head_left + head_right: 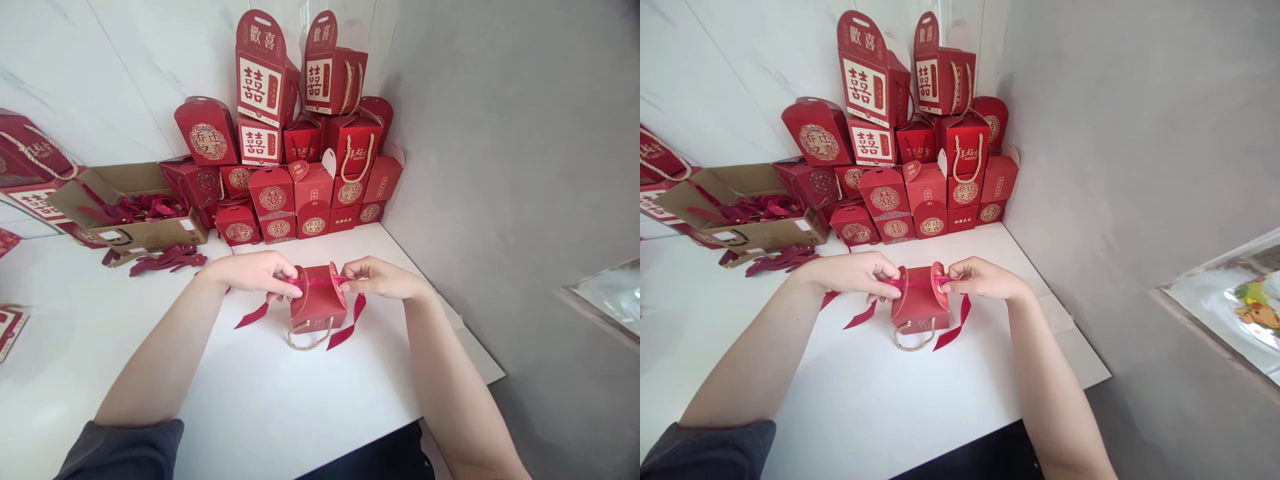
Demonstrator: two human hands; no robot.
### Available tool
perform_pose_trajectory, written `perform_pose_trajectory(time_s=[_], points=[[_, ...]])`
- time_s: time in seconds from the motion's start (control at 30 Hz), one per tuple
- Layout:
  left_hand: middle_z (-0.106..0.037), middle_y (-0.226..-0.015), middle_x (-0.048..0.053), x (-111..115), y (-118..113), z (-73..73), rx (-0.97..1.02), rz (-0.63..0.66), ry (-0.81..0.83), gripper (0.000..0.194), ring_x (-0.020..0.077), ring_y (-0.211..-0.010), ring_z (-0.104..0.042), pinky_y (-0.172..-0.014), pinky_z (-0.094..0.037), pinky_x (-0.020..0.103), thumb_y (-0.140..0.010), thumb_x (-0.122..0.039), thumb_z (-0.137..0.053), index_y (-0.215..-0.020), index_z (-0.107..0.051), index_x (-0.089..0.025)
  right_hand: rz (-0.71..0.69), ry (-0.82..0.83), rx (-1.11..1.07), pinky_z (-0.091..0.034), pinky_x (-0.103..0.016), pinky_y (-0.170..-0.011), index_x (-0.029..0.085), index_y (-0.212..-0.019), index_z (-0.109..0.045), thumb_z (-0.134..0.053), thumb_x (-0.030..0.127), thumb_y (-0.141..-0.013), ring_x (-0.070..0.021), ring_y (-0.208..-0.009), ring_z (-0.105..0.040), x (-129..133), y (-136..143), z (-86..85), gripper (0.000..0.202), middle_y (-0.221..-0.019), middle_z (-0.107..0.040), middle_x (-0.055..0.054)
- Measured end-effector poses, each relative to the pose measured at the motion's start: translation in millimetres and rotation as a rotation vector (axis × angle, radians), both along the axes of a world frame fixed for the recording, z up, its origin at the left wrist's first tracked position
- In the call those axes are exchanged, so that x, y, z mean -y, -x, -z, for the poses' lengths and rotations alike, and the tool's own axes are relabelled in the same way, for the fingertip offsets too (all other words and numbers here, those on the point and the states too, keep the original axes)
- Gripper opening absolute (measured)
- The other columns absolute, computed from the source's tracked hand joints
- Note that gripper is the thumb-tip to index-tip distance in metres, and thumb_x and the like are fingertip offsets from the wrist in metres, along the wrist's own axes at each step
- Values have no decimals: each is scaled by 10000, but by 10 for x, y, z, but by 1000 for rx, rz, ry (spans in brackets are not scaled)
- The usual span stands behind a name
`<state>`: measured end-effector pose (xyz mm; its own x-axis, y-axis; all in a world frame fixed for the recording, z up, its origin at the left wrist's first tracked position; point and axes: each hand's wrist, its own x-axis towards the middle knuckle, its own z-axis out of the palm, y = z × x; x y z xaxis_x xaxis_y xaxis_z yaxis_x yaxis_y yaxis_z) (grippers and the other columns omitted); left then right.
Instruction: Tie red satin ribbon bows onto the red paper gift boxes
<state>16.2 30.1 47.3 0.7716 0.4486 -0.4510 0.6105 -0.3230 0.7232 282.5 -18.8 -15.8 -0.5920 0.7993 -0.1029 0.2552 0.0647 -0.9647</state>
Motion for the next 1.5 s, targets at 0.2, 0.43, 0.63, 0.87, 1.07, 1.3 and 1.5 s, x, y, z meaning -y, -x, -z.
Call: perform_pose_trajectory(time_s=[0.2,0.43,0.63,0.87,1.07,1.3,1.5], points=[[-663,-620,20,-48,209,-250,0,-73,-47,294,131,-633,-606,-603,-436,201,-813,-424,-616,-666,-681,-177,130,23,-109,-360,-255,-549,178,-679,-528,-653,493,-819,-100,-539,-439,72,-175,-100,367,-562,-488,42],[-664,-621,49,-54,462,-387,-86,-113,-6,307,159,-597,-635,-534,-459,211,-798,-440,-645,-651,-695,-176,370,-44,-225,-169,-247,-468,190,-611,-475,-681,496,-796,-72,-471,-232,66,-356,-65,413,-512,-284,74],[-734,-906,133,-47,529,-464,208,-170,-40,217,288,-891,-683,-667,-539,296,-687,-377,-751,-579,-736,-189,478,-203,-283,-341,-266,-547,197,-667,-539,-750,458,-738,-101,-561,-393,-13,-279,-330,344,-610,-449,32],[-755,-893,135,84,373,-354,739,-470,17,255,319,-934,-688,-865,-533,454,-655,-374,-751,-841,-801,-207,605,-360,-538,-410,-272,-574,230,-750,-568,-771,369,-730,-101,-592,-460,-141,117,-752,246,-684,-495,31],[-755,-939,52,280,160,-408,1082,-871,-264,215,226,-982,-692,-892,-556,343,-686,-259,-772,-895,-767,-211,654,-411,-562,-455,-272,-561,264,-876,-588,-708,425,-775,-122,-629,-535,-114,471,-865,225,-757,-561,18],[-748,-837,-12,404,-65,-327,1115,-885,-201,500,162,-783,-717,-776,-578,281,-676,-230,-805,-1132,-600,-244,550,-355,-540,-514,-304,-650,209,-908,-665,-673,378,-825,-148,-706,-611,-25,824,-779,189,-798,-652,-15],[-749,-845,20,360,-186,-172,1036,-878,-43,303,133,-752,-707,-742,-571,235,-717,-295,-790,-979,-680,-188,503,-321,-519,-531,-305,-701,194,-855,-665,-714,375,-792,-146,-738,-640,1,931,-736,198,-818,-676,-15]])
